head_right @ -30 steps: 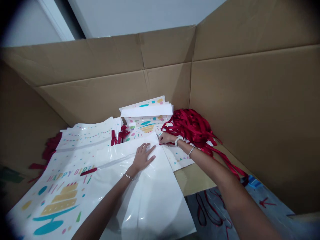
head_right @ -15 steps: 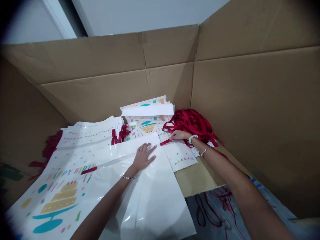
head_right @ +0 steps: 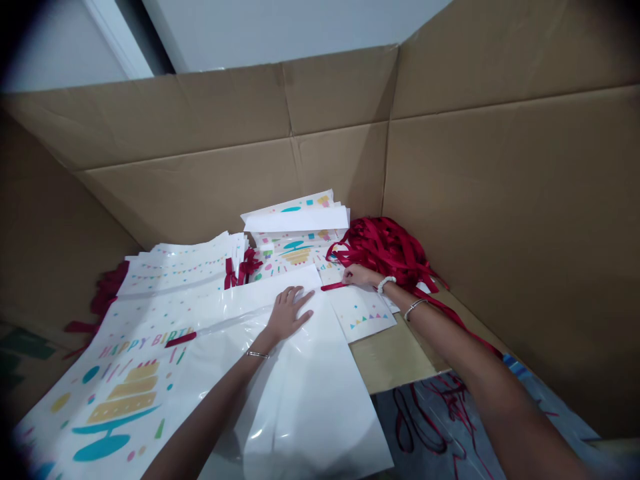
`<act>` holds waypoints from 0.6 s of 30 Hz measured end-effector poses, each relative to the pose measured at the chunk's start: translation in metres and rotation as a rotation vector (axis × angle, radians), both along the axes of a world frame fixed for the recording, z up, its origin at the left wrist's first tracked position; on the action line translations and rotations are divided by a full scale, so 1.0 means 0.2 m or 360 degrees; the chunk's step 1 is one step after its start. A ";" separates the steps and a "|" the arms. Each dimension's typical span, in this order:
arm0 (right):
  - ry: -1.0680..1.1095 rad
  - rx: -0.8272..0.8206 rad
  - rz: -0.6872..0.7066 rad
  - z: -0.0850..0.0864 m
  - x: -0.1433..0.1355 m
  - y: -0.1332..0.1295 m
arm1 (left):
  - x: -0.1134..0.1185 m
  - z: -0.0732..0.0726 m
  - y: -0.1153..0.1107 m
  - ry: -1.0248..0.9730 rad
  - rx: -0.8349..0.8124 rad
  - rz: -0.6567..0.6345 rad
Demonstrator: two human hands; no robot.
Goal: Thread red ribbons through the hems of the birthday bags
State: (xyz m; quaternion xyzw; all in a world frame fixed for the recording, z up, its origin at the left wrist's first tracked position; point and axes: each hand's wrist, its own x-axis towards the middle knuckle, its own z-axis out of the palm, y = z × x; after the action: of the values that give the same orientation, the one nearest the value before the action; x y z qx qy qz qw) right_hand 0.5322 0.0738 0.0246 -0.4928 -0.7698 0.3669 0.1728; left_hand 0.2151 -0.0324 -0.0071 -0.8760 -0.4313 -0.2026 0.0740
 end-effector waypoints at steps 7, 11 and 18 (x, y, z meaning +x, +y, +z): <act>0.0088 0.0058 -0.0240 -0.05 -0.18 -0.06 | 0.01 -0.01 0.00 -0.0040 -0.0024 0.0002; 0.0113 0.0129 -0.0265 -0.07 -0.37 -0.13 | 0.00 -0.02 0.00 -0.0067 -0.0030 0.0001; 0.0241 -0.0100 -0.0386 -0.03 -0.42 -0.18 | 0.00 -0.02 0.00 -0.0113 -0.0079 0.0015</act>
State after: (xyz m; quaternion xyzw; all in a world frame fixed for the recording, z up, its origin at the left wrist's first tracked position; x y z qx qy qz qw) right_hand 0.4480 0.0377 0.0183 -0.5582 -0.6775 0.4034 0.2581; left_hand 0.2144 -0.0321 -0.0120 -0.8679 -0.4426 -0.2224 0.0379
